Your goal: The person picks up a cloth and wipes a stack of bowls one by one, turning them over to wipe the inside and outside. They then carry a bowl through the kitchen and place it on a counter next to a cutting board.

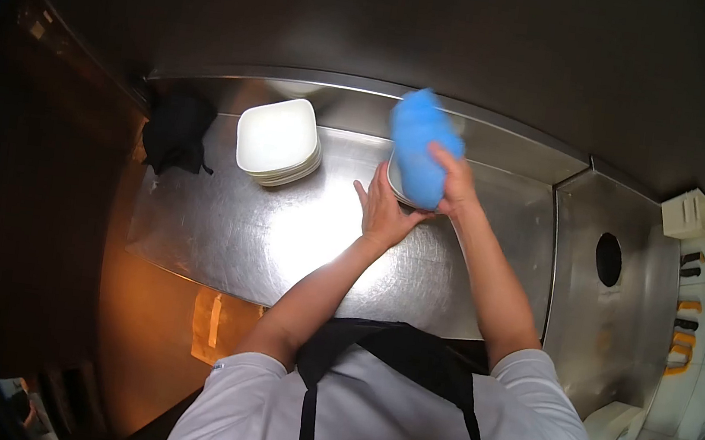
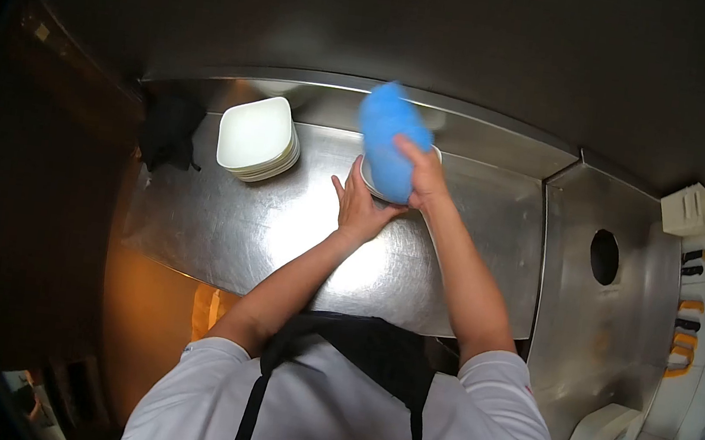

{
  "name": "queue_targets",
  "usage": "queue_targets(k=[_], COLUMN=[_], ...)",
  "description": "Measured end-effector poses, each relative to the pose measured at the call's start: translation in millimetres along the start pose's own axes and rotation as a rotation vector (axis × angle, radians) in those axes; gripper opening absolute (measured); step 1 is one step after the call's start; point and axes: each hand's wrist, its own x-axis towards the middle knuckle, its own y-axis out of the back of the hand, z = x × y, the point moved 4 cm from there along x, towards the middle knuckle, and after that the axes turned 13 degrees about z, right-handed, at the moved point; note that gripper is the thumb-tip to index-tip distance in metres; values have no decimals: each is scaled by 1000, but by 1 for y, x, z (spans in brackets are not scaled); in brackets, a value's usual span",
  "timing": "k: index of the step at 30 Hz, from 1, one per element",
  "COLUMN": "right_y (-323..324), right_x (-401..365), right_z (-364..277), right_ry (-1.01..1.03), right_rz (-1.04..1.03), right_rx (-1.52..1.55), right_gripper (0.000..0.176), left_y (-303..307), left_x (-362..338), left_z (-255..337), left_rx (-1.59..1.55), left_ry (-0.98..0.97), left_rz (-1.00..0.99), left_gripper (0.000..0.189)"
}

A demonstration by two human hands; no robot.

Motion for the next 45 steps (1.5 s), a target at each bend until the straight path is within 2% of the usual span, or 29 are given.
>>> queue_targets(k=[2,4,7,8,11,12,15,18,21,24,27,30,31,33,36,38,39,40,41,42,44,45], right_y=[33,63,110,117,130,135,151,168,175,173,170,174,173,168,120,44,19,19,18,19,22,28], right_x=[3,-22,-43,-50,-66,-70,-81,-90,-89,-88,-86,-86,-86,-88,-98,-122,-140,-136,-127,-117,-96,-80], right_z=[-10,-33,-33,-30,-26,-27,-36,-41,-36,-37,-37,-38,-38,-36,-24,-44,-55,-61,-70,-77,-89,-95], right_ry=[-28,138,243,240,249,264,295,327,339,336,364,436,463,628,942,1272,1456,1438,1427,1302,1043,938], right_rz=[56,87,141,178,250,256,309,371,411,430,433,506,541,603,563,264,334,310,284,283,275,280], right_rx=[396,563,592,599,609,611,625,640,650,646,612,561,543,206,-249,-699,-925,-916,-904,-809,-625,-521], right_gripper=[66,67,66,66,66,66,65,64,63,63,62,60,60,60,67,68,59,53,47,45,43,43], left_y=[6,22,42,38,16,21,29,32,32,13,3,27,28,32,30,35,38,44,42,50,68,74], left_x=[-7,-11,4,12,34,40,47,49,41,31,33,44,46,46,40,28,22,24,29,29,16,10], left_z=[3,7,34,37,38,48,56,61,79,60,39,68,67,60,73,86,91,90,82,84,105,109], left_rx=[5,33,258,228,614,658,534,392,459,372,356,368,166,-234,-793,-637,-552,-513,-544,-568,-824,-844], left_ry=[-103,-255,-640,-756,-767,-820,-815,-649,-669,-972,-1058,-490,-357,-83,41,-349,-537,-625,-433,-229,-49,-67], left_rz=[85,198,-116,-232,-730,-706,-746,-722,-792,-530,-475,-829,-819,-774,-654,-468,-369,-300,-461,-624,-631,-619], left_gripper=[125,115,93,59,34,21,20,19,23,32,40,40,40,40,40,39,39,37,36,35,32,31])
